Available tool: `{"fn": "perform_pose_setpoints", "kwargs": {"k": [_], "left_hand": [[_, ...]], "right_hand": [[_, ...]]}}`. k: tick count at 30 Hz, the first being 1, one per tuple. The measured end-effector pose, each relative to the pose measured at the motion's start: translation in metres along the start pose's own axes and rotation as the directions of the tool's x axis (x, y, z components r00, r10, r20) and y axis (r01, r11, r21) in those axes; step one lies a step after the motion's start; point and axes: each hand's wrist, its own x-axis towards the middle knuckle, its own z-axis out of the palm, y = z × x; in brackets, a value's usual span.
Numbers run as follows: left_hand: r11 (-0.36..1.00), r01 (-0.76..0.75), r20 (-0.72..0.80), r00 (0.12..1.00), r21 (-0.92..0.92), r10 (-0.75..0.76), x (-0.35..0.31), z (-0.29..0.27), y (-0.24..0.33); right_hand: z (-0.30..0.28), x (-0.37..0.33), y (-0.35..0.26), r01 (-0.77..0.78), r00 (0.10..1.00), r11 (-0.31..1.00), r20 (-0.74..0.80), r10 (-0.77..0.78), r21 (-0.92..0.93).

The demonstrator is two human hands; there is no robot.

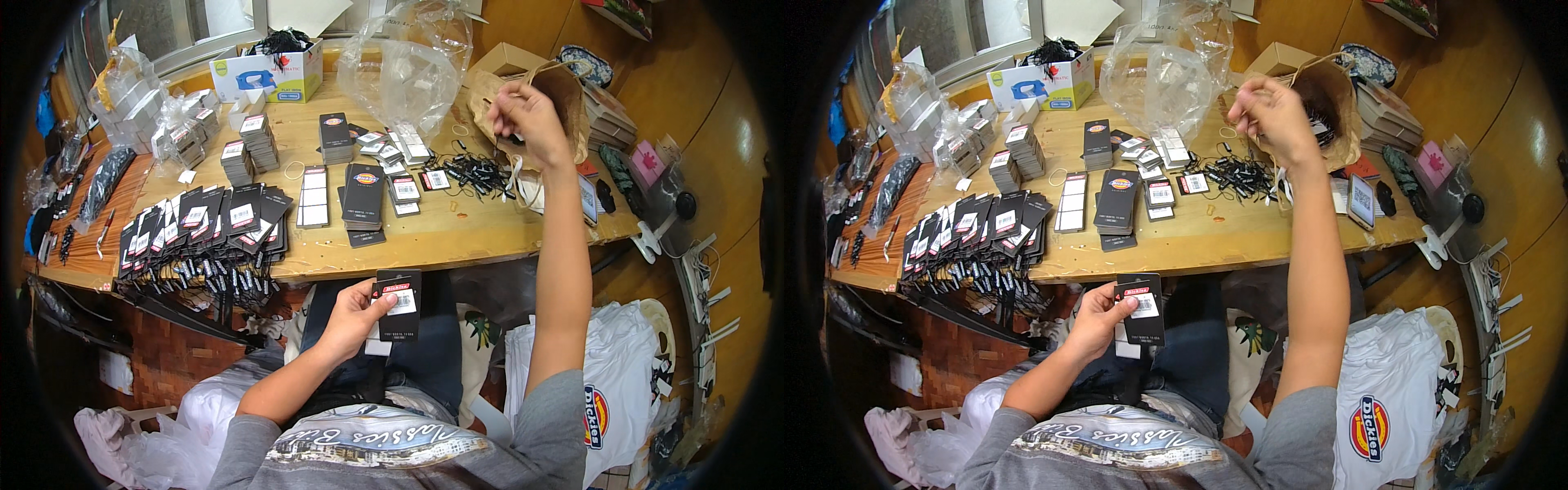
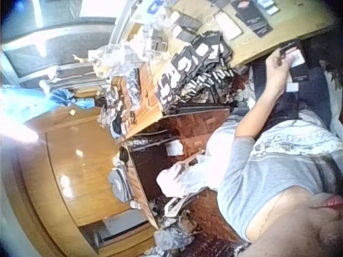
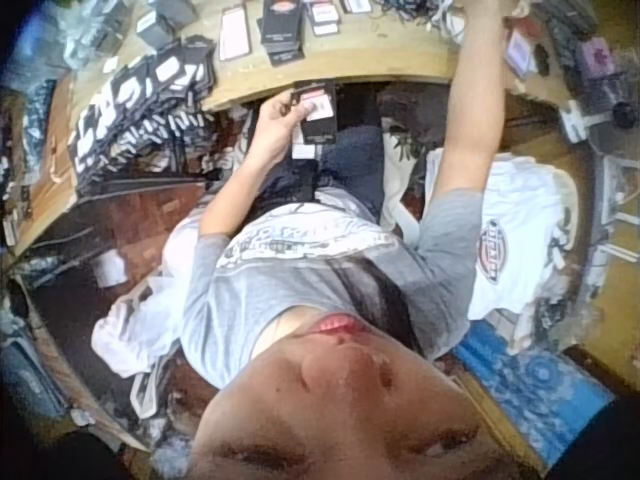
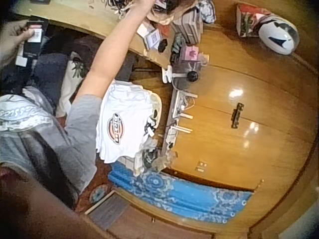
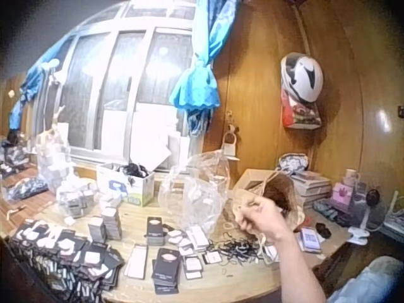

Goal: The person sits cross-legged on a chair and repeatedly picks up black tags and small white labels from a cluttered table. They attach the labels to the tags using small black plastic fasteners, then place the assembled items into a stack on the table.

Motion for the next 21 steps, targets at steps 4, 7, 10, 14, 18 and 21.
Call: {"fn": "perform_pose_setpoints", "kwargs": {"k": [4, 7, 10, 14, 18, 21], "left_hand": [[0.867, -0.349, 0.169, 0.936, 0.355, 0.308, 0.009, 0.0, 0.022], [0.705, -0.485, 0.287, 0.874, 0.518, 0.391, 0.019, 0.002, 0.019], [0.819, -0.336, 0.311, 0.928, 0.464, 0.205, 0.021, -0.001, 0.012], [0.869, -0.331, 0.297, 0.927, 0.369, 0.227, 0.014, 0.0, 0.015], [0.979, -0.153, 0.141, 0.981, 0.132, 0.134, -0.006, -0.016, 0.031], [0.994, 0.057, 0.165, 0.985, -0.093, -0.041, -0.018, -0.015, 0.042]], "right_hand": [[0.044, -0.046, 0.015, 0.12, 0.967, 0.971, 0.244, -0.067, -0.209], [0.08, -0.09, 0.031, 0.332, 0.909, 0.897, 0.352, -0.222, -0.293], [0.095, -0.119, 0.036, 0.293, 0.904, 0.925, 0.385, -0.186, -0.241], [0.099, -0.135, 0.068, 0.133, 0.939, 0.987, 0.309, -0.153, 0.087], [0.105, -0.16, 0.074, -0.326, 0.797, 0.86, 0.603, 0.028, 0.392], [0.126, -0.175, 0.075, -0.387, 0.837, 0.806, 0.538, 0.103, 0.447]]}}
